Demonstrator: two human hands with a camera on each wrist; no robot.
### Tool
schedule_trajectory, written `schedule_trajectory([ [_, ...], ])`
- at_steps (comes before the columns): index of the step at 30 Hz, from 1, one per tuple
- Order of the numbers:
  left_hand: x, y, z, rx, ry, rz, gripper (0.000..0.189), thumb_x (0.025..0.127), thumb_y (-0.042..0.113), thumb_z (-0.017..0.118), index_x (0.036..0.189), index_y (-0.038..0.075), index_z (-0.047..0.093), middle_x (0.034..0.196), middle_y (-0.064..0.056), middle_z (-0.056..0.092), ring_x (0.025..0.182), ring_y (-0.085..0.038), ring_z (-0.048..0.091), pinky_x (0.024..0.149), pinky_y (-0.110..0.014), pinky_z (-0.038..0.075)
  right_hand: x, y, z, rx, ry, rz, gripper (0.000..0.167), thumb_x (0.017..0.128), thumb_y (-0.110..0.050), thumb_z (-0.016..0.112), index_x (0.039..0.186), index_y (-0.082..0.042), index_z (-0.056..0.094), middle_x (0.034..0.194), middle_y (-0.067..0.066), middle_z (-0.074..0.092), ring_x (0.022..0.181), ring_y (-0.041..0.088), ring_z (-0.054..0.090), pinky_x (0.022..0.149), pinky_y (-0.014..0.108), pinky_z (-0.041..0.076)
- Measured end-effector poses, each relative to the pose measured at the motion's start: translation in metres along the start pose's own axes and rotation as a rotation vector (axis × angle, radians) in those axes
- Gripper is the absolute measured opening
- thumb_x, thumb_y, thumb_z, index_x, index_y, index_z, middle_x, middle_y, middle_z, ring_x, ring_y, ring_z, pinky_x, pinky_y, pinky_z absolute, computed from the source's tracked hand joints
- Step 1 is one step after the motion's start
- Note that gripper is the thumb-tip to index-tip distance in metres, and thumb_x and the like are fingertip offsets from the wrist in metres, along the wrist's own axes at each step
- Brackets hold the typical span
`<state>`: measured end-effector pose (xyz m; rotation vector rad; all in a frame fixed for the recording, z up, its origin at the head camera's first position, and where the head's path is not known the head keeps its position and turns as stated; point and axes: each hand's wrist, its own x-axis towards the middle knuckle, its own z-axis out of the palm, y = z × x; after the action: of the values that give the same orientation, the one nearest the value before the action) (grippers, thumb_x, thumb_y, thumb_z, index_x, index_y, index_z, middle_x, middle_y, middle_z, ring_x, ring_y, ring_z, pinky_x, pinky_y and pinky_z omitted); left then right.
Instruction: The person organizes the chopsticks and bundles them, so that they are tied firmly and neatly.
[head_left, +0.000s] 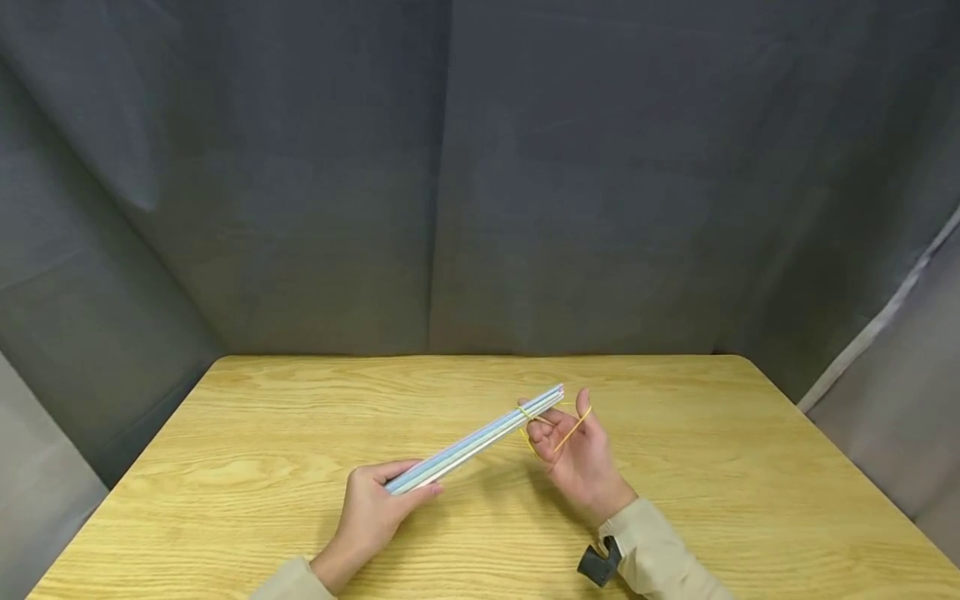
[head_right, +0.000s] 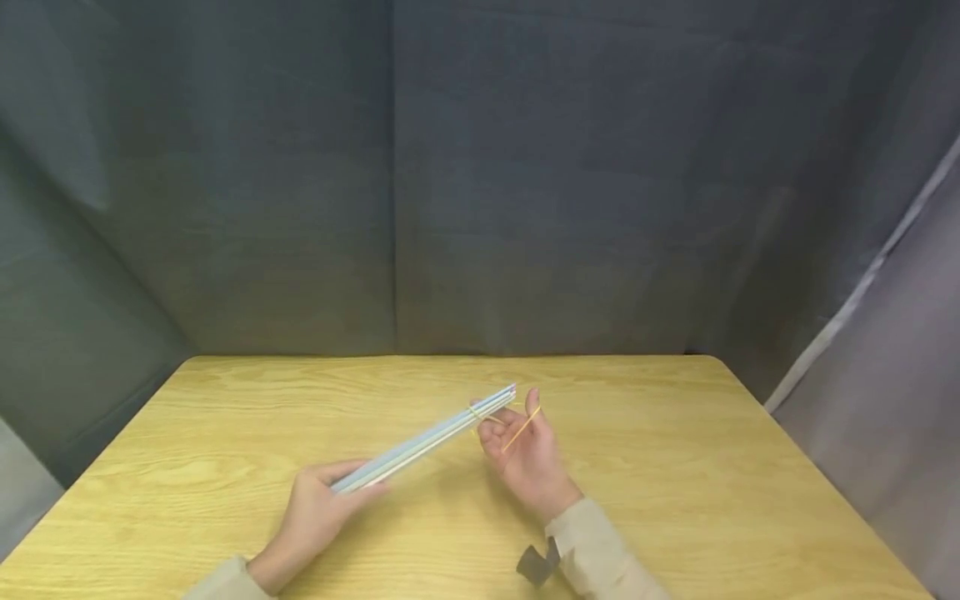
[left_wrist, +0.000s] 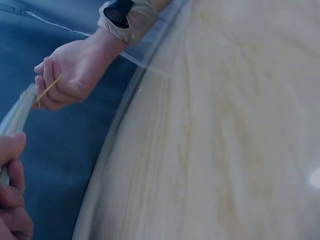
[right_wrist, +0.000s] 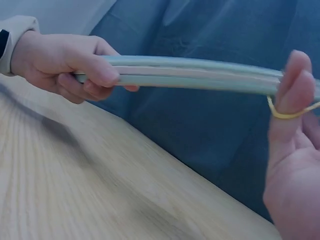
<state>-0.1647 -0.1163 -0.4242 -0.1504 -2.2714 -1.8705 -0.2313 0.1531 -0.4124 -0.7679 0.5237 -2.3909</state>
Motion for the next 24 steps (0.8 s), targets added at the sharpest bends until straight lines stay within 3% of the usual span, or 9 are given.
schedule_trajectory([
  [3,0.001,-0.004,-0.004,0.038,-0.010,0.073,0.030,0.065,0.012,0.089,0.091,0.003,0.077,0.089,-0.011,0.075,0.075,-0.007,0.067,0.063,-0.022,0.054,-0.002,-0.003,-0.004,-0.030,0.012,0.038,0.089,0.097,-0.061,0.009,0.124,0.010,0.056,0.103,0.014,0.069,0.084,0.015,0.063,0.069,0.018,0.049],
  [9,0.005,-0.008,-0.014,0.092,-0.115,0.235,0.032,0.070,0.015,0.086,0.096,0.001,0.076,0.091,-0.013,0.074,0.081,-0.008,0.069,0.066,-0.024,0.056,-0.006,-0.015,-0.012,-0.006,-0.038,0.141,0.092,0.096,-0.060,-0.001,0.117,0.005,0.062,0.122,0.017,0.064,0.106,0.019,0.064,0.095,0.024,0.048],
  [12,0.007,-0.006,-0.016,0.126,-0.178,0.298,0.030,0.073,0.014,0.084,0.098,0.000,0.075,0.093,-0.014,0.074,0.082,-0.009,0.069,0.066,-0.023,0.056,-0.010,-0.022,-0.016,-0.064,-0.080,0.193,0.096,0.095,-0.056,-0.008,0.118,0.006,0.062,0.122,0.017,0.064,0.107,0.019,0.064,0.096,0.025,0.048],
  [15,0.006,-0.003,-0.017,0.155,-0.223,0.304,0.027,0.074,0.012,0.083,0.098,0.002,0.075,0.093,-0.013,0.074,0.081,-0.007,0.069,0.064,-0.022,0.055,-0.013,-0.027,-0.018,-0.218,-0.125,0.238,0.099,0.095,-0.050,-0.016,0.122,0.008,0.060,0.112,0.015,0.069,0.091,0.014,0.068,0.079,0.021,0.053],
  [19,0.004,0.000,-0.016,0.181,-0.249,0.280,0.026,0.074,0.012,0.083,0.097,0.005,0.076,0.092,-0.011,0.075,0.072,-0.003,0.066,0.056,-0.024,0.054,-0.018,-0.032,-0.019,-0.399,-0.150,0.273,0.097,0.097,-0.044,-0.019,0.126,0.006,0.058,0.097,0.011,0.072,0.070,0.008,0.065,0.056,0.020,0.046],
  [24,0.005,0.002,-0.013,0.216,-0.223,0.268,0.026,0.071,0.011,0.084,0.095,0.005,0.076,0.088,-0.010,0.075,0.064,0.000,0.062,0.052,-0.024,0.052,-0.021,-0.035,-0.018,-0.529,-0.112,0.313,0.080,0.103,-0.040,-0.006,0.126,-0.004,0.061,0.096,0.003,0.073,0.069,0.004,0.062,0.059,0.017,0.047],
])
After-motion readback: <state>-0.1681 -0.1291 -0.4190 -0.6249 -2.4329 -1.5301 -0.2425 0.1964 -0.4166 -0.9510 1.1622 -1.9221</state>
